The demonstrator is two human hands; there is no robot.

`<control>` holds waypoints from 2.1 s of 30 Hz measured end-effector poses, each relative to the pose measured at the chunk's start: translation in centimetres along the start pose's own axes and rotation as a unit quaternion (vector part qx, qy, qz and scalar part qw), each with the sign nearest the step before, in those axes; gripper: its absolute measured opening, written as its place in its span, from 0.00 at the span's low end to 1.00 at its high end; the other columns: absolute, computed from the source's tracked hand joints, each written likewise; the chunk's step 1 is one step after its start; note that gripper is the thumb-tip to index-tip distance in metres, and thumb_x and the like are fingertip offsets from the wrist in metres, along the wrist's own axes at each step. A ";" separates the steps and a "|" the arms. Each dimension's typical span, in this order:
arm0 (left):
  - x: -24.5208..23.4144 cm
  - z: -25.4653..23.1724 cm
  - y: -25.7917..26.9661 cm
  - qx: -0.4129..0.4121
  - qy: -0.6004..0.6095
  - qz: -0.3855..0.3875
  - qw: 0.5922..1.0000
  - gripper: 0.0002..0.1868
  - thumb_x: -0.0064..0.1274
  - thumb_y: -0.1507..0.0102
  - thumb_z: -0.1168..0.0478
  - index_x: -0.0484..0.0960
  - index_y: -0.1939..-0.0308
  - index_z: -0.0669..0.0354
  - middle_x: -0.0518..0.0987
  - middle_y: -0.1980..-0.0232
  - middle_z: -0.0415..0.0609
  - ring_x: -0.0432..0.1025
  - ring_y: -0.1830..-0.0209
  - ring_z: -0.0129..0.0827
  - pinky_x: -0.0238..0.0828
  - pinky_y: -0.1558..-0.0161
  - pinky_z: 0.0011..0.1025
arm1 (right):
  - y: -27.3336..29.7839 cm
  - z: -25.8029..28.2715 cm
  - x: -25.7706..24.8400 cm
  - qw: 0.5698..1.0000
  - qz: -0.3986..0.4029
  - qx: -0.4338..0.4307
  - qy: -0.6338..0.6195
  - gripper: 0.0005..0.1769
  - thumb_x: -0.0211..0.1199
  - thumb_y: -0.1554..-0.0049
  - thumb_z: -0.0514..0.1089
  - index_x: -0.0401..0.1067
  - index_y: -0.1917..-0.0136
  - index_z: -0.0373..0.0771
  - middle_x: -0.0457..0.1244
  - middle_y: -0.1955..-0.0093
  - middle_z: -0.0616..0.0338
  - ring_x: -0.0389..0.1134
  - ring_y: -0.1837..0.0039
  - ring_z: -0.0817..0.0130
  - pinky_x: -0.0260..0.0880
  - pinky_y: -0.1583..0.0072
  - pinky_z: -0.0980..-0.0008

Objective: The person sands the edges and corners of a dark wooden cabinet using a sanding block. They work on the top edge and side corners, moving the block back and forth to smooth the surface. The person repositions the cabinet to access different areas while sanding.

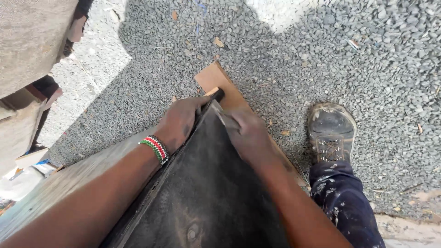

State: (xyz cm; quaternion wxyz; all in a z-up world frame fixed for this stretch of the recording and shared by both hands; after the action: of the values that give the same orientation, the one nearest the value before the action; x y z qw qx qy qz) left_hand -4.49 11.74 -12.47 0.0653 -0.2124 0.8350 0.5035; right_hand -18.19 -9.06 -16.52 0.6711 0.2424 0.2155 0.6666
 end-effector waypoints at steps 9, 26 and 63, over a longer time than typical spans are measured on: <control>1.3 5.8 -0.1 -0.007 -0.148 -0.039 0.988 0.18 0.51 0.18 0.46 0.87 0.36 0.50 0.88 0.45 0.51 0.82 0.34 0.46 0.75 0.31 0.41 | 2.9 -0.2 -0.6 0.999 -0.040 -0.002 0.018 0.08 0.69 0.28 0.54 0.86 0.42 0.55 0.72 0.50 0.54 0.79 0.42 0.45 0.82 0.42 0.42; 0.1 7.1 -1.3 0.103 -0.194 -0.059 0.974 0.17 0.44 0.14 0.52 0.85 0.33 0.56 0.87 0.37 0.56 0.81 0.33 0.56 0.76 0.30 0.50 | -1.3 1.2 2.1 0.991 -0.128 -0.026 0.028 0.11 0.66 0.27 0.56 0.84 0.40 0.53 0.74 0.52 0.48 0.79 0.46 0.36 0.79 0.48 0.40; -2.6 -6.4 -1.5 -0.035 -0.030 0.008 0.999 0.26 0.52 0.22 0.43 0.89 0.27 0.50 0.93 0.33 0.56 0.87 0.34 0.53 0.80 0.32 0.54 | 5.4 14.2 1.3 0.995 -0.008 -0.027 -0.092 0.33 0.58 0.23 0.52 0.68 0.09 0.44 0.52 0.10 0.37 0.51 0.09 0.23 0.56 0.11 0.31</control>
State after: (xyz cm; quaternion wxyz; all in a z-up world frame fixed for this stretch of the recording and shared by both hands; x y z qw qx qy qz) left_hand -0.81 6.38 -9.74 0.0791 -0.1927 0.8159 0.5393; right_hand -13.73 -8.30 -1.92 0.6994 0.2832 0.1365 0.6419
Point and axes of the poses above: each hand's wrist, its own y-axis away from the middle knuckle, its own x-axis out of the palm, z = x × y, the point moved 2 cm from there along -y, towards the middle knuckle
